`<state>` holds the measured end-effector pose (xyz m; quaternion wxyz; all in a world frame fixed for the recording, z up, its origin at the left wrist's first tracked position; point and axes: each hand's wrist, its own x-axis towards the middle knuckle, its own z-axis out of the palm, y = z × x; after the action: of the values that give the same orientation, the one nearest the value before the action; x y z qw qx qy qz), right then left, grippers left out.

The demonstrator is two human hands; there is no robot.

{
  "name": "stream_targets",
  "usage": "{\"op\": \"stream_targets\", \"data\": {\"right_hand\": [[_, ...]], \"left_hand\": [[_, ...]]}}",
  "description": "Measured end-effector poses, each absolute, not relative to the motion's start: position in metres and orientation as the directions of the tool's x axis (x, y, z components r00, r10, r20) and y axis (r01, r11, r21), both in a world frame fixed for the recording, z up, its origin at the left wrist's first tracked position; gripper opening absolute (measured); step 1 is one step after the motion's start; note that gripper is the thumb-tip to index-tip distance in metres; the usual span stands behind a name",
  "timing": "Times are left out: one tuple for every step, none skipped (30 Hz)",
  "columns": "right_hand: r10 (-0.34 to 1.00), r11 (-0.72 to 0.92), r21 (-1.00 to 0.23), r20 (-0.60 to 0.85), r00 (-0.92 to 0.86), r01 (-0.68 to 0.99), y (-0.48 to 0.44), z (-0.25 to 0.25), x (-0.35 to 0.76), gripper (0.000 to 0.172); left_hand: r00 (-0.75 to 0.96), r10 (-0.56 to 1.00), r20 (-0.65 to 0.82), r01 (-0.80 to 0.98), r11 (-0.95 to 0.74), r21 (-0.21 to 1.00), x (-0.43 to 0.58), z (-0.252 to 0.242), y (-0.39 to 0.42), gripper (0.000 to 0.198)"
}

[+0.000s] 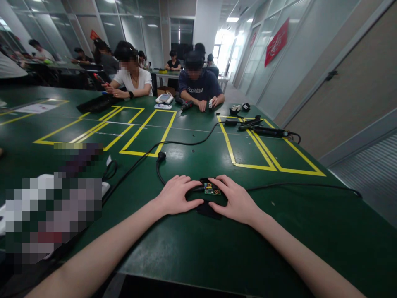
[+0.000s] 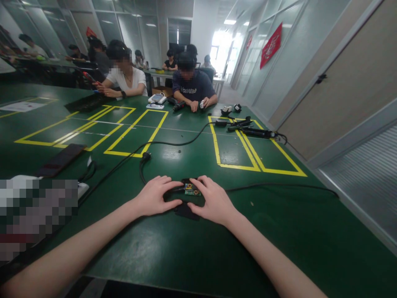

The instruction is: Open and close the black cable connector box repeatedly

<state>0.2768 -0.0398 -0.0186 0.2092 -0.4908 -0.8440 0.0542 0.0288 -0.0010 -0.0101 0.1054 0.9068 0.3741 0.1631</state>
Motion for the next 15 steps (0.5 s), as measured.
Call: {"op": "stream_targets", "data": {"right_hand": [[0.857, 0.501, -0.299, 0.299, -0.419, 0.812, -0.040, -0.019, 0.277, 0.065], [0.862, 0.492, -0.304, 0.301, -0.407, 0.816, -0.040, -0.019, 0.278, 0.066], [0.866, 0.484, -0.315, 0.306, -0.395, 0.816, -0.040, -0.018, 0.279, 0.068], [0.869, 0.479, -0.329, 0.313, -0.384, 0.814, -0.041, -0.017, 0.281, 0.069], [0.870, 0.475, -0.343, 0.321, -0.375, 0.810, -0.041, -0.016, 0.284, 0.069], [0.870, 0.473, -0.351, 0.332, -0.365, 0.808, -0.042, -0.014, 0.287, 0.068], [0.868, 0.471, -0.350, 0.348, -0.354, 0.810, -0.042, -0.013, 0.291, 0.064], [0.864, 0.468, -0.339, 0.368, -0.343, 0.816, -0.042, -0.012, 0.294, 0.055], [0.859, 0.464, -0.322, 0.389, -0.332, 0.825, -0.042, -0.011, 0.298, 0.045], [0.854, 0.460, -0.305, 0.409, -0.321, 0.834, -0.042, -0.010, 0.302, 0.034], [0.850, 0.456, -0.292, 0.424, -0.313, 0.841, -0.041, -0.010, 0.306, 0.025], [0.847, 0.455, -0.285, 0.430, -0.311, 0.844, -0.039, -0.010, 0.310, 0.018], [0.846, 0.460, -0.285, 0.428, -0.318, 0.841, -0.038, -0.011, 0.313, 0.013], [0.845, 0.470, -0.289, 0.421, -0.330, 0.834, -0.037, -0.012, 0.316, 0.011], [0.842, 0.484, -0.297, 0.413, -0.346, 0.823, -0.035, -0.013, 0.318, 0.011]], "left_hand": [[0.654, 0.724, 0.220, 0.657, -0.687, 0.311, 0.029, -0.010, 0.000, 0.052], [0.643, 0.731, 0.228, 0.663, -0.680, 0.312, 0.028, -0.011, 0.000, 0.053], [0.631, 0.739, 0.236, 0.668, -0.673, 0.318, 0.028, -0.011, 0.001, 0.053], [0.627, 0.742, 0.238, 0.668, -0.669, 0.326, 0.028, -0.012, 0.001, 0.053], [0.624, 0.744, 0.237, 0.667, -0.666, 0.334, 0.027, -0.012, 0.002, 0.052], [0.626, 0.745, 0.232, 0.665, -0.665, 0.340, 0.027, -0.013, 0.002, 0.052], [0.629, 0.743, 0.229, 0.662, -0.666, 0.345, 0.026, -0.013, 0.002, 0.052], [0.631, 0.741, 0.228, 0.658, -0.668, 0.348, 0.026, -0.013, 0.003, 0.052], [0.632, 0.739, 0.232, 0.655, -0.670, 0.349, 0.025, -0.014, 0.003, 0.052], [0.631, 0.738, 0.240, 0.652, -0.672, 0.350, 0.025, -0.014, 0.003, 0.052], [0.630, 0.735, 0.249, 0.649, -0.675, 0.351, 0.025, -0.014, 0.003, 0.052], [0.629, 0.734, 0.256, 0.647, -0.677, 0.352, 0.024, -0.015, 0.003, 0.052], [0.627, 0.735, 0.258, 0.647, -0.676, 0.353, 0.024, -0.015, 0.003, 0.053], [0.626, 0.738, 0.254, 0.650, -0.673, 0.353, 0.024, -0.015, 0.003, 0.053], [0.624, 0.742, 0.246, 0.655, -0.668, 0.353, 0.024, -0.015, 0.004, 0.054]]}}
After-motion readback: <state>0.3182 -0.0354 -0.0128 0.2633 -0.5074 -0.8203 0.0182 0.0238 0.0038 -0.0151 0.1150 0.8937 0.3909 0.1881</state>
